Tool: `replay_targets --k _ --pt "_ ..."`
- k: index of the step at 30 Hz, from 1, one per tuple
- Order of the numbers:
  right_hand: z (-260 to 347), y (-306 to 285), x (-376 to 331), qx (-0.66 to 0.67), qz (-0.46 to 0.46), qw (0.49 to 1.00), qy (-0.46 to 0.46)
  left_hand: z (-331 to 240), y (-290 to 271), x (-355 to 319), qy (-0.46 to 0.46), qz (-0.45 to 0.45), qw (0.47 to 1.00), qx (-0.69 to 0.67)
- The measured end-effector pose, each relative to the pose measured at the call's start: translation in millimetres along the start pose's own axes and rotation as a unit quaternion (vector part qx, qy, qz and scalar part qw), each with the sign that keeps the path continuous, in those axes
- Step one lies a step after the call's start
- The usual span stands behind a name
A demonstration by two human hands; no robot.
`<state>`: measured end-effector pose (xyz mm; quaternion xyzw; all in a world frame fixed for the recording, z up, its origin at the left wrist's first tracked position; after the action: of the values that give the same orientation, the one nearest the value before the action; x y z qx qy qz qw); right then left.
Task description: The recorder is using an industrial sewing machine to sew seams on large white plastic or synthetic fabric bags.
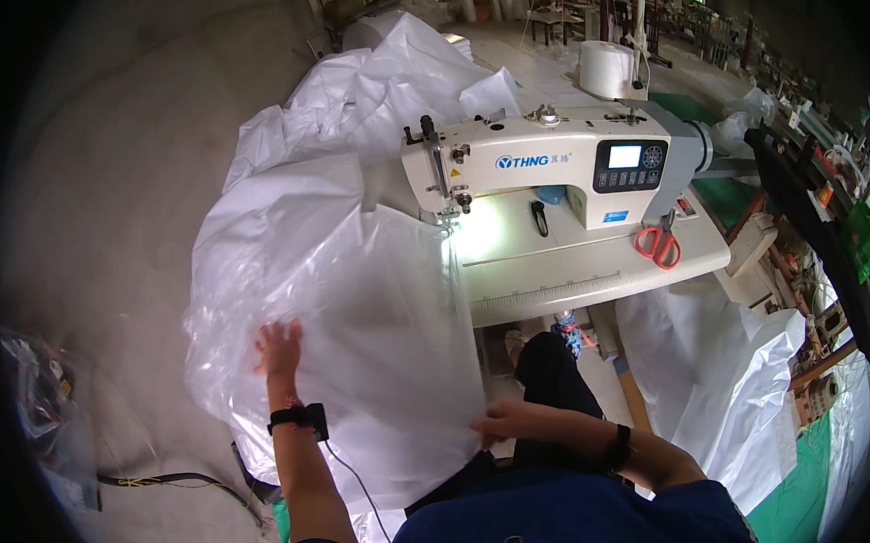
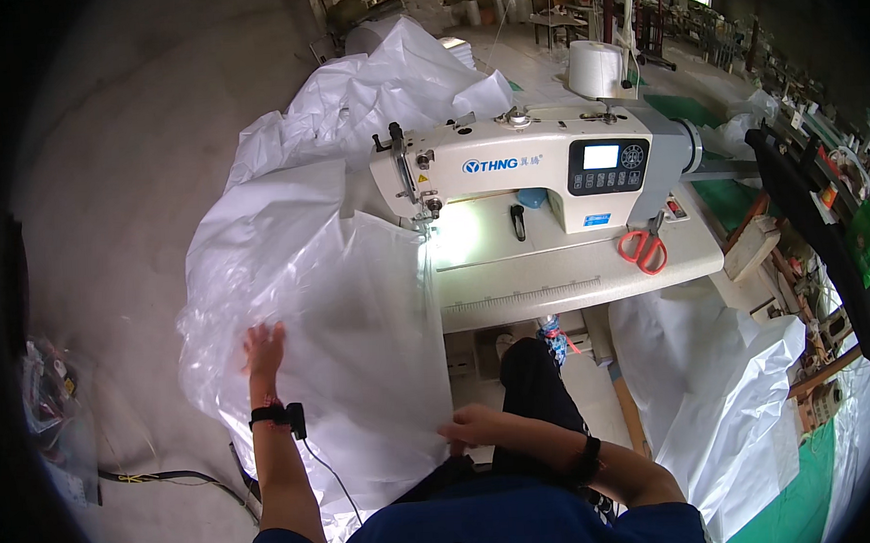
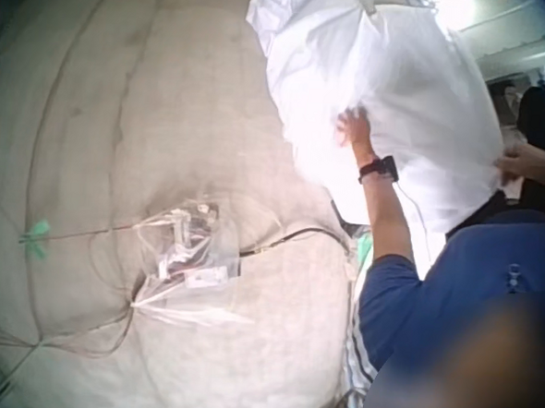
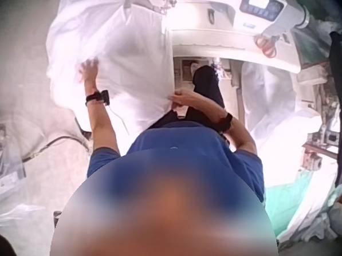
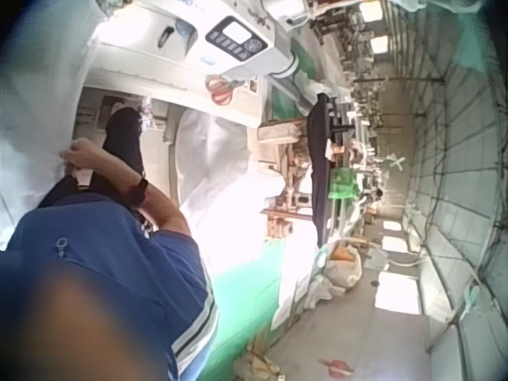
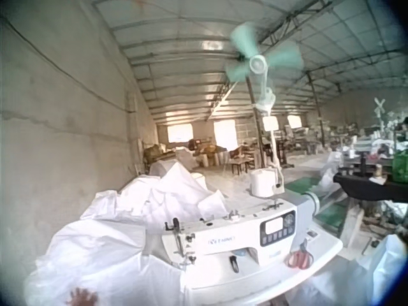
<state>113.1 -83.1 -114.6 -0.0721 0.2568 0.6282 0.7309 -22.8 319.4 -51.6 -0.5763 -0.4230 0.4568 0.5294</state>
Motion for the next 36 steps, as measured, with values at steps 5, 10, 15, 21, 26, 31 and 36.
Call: replay_targets --k 5,10,15,21,26,31,36 --pt "56.6 -32.3 42.4 -0.159 -0.304 0.922 -0.181 45.1 -26.8 -7.8 0.063 0.015 0.994 0.091" --pt "77.0 -40.4 47.2 -0.082 -0.42 0.878 -0.216 -52.0 -93.9 -77.6 0.402 -0.212 0.862 -0.223" --pt "90.8 -35.9 23.1 -0.187 -0.443 0.847 -0.227 -215.5 -70.3 -146.8 0.603 -0.121 0.726 -0.308" --pt "100.4 -39.8 16.0 -0.393 -0.439 0.788 -0.179 -285.6 -17.0 -155.2 0.587 -0.123 0.796 -0.074" --pt "87.2 -35.8 29.0 -0.536 -0.394 0.737 -0.118 -256.2 -16.2 -157.2 0.621 -0.103 0.775 -0.06" --pt "99.9 -40.6 40.9 -0.519 -0.395 0.739 -0.169 -165.3 -43.4 -153.7 0.522 -0.202 0.813 -0.161" --pt "121.1 -63.5 61.4 -0.52 -0.382 0.75 -0.147 -89.2 -50.2 -146.5 0.429 -0.255 0.853 -0.155"
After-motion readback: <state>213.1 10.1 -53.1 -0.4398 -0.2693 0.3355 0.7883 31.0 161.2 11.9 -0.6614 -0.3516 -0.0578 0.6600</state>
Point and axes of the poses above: each hand's wrist, its own x-axis towards the middle knuckle, its own y-axis out of the palm, z = x × y, the point moved 8 cm from there along x, towards the middle knuckle, and after that the axes turned 7 degrees about x, right-handed, at the moved point
